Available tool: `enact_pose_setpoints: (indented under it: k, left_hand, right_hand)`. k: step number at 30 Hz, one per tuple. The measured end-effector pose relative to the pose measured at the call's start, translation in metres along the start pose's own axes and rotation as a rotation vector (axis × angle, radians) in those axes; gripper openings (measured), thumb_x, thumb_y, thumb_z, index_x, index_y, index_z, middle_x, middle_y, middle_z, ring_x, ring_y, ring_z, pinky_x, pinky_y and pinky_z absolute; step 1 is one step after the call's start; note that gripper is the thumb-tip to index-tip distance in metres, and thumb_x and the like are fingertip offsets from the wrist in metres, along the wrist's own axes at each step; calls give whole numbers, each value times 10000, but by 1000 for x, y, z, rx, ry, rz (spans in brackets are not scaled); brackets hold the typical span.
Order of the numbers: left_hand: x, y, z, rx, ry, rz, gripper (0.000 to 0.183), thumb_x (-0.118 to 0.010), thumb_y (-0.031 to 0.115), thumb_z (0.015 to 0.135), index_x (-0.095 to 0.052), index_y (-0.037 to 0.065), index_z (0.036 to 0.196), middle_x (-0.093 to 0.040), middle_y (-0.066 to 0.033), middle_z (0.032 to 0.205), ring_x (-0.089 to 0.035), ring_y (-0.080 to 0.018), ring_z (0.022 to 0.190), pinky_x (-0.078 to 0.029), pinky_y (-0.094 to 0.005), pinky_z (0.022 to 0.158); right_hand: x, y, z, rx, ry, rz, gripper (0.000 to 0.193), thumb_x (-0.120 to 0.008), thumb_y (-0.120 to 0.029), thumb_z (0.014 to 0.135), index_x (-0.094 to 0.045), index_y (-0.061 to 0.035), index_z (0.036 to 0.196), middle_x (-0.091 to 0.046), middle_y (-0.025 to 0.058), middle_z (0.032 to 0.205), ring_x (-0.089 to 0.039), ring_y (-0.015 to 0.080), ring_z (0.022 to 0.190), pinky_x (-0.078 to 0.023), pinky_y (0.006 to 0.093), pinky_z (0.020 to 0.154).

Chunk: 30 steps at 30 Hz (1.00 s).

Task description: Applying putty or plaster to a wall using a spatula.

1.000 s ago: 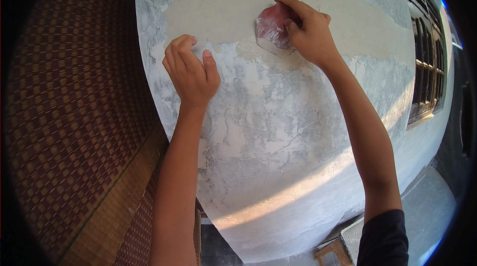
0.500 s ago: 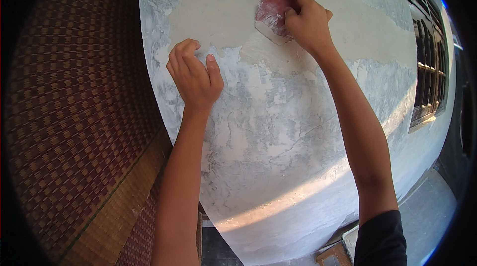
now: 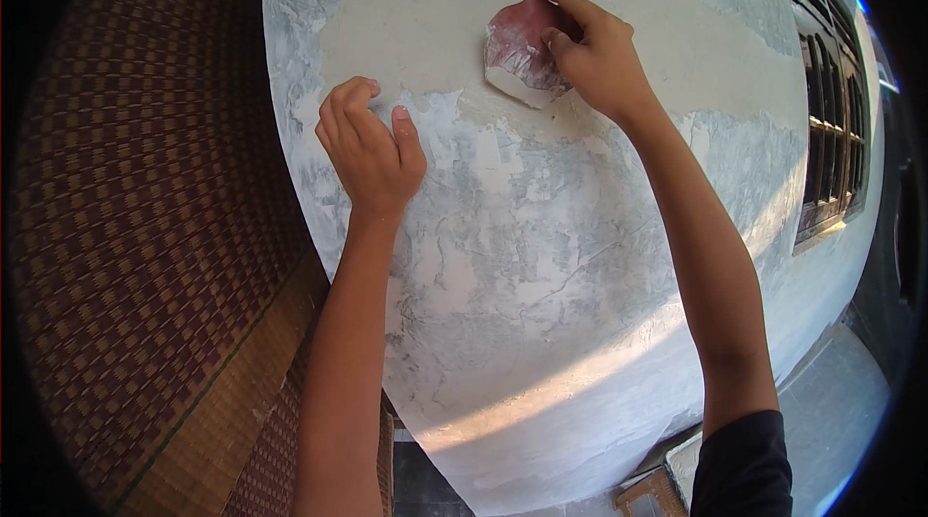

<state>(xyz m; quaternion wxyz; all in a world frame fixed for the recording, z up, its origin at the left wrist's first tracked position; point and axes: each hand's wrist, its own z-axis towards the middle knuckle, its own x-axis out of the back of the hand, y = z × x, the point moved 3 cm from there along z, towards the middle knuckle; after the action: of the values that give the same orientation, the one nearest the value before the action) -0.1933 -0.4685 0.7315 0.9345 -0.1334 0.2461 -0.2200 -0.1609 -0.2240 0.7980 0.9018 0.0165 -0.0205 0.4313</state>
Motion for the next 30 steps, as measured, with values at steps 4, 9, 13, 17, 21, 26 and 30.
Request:
enact_pose_setpoints:
  k: [4, 9, 13, 17, 21, 26, 30]
  left_hand:
    - [-2, 6, 1, 15, -5, -11, 313, -474, 207, 945, -452, 7, 1184, -545, -158, 1171, -481, -313, 1077, -326, -442, 940]
    - [-2, 3, 0, 9, -3, -11, 312, -476, 201, 942, -454, 7, 1186, -545, -159, 1170, -480, -314, 1083, -324, -440, 946]
    - [1, 3, 0, 28, -10, -7, 315, -477, 198, 940, -453, 7, 1189, -544, -159, 1171, -477, -314, 1088, -321, -438, 949]
    - [-3, 5, 1, 22, -13, -11, 317, -475, 199, 942, -452, 6, 1192, -543, -157, 1173, -476, -315, 1092, -319, -440, 952]
    - [-1, 3, -1, 27, -30, -1, 323, -482, 193, 932, -450, 8, 1195, -542, -156, 1176, -478, -316, 1093, -319, -444, 955]
    - [-1, 5, 2, 20, -14, -8, 321, -486, 178, 921, -454, 9, 1192, -543, -159, 1180, -480, -320, 1086, -321, -446, 955]
    - [0, 3, 1, 6, -3, 13, 314, -488, 179, 908, -465, 15, 1175, -547, -153, 1153, -488, -313, 1075, -334, -436, 927]
  right_hand:
    - [28, 37, 11, -66, 167, -199, 486, -552, -123, 782, -639, -114, 1261, -721, 136, 1100, -660, 289, 1047, -275, 434, 999]
    - [27, 22, -1, -137, 76, 138, 486, -549, -116, 797, -636, -158, 1273, -720, 141, 1096, -670, 289, 1031, -253, 447, 1083]
    - [29, 39, -3, -91, 101, -170, 481, -558, -117, 800, -632, -132, 1275, -710, 139, 1122, -654, 270, 1066, -263, 434, 1057]
    - [54, 45, -8, -239, 269, 113, 449, -565, -113, 825, -633, -140, 1268, -711, 155, 1104, -676, 278, 1026, -273, 419, 1051]
    - [27, 33, -24, -111, 79, -58, 450, -578, -117, 828, -629, -145, 1274, -712, 156, 1090, -662, 279, 1034, -255, 412, 1060]
    - [52, 43, -26, -286, 316, -38, 445, -572, -90, 824, -626, -103, 1266, -710, 180, 1071, -673, 302, 1003, -382, 414, 1016]
    - [31, 28, -34, -159, 215, -68, 432, -564, -65, 828, -622, -80, 1255, -709, 193, 1045, -688, 320, 944, -498, 379, 913]
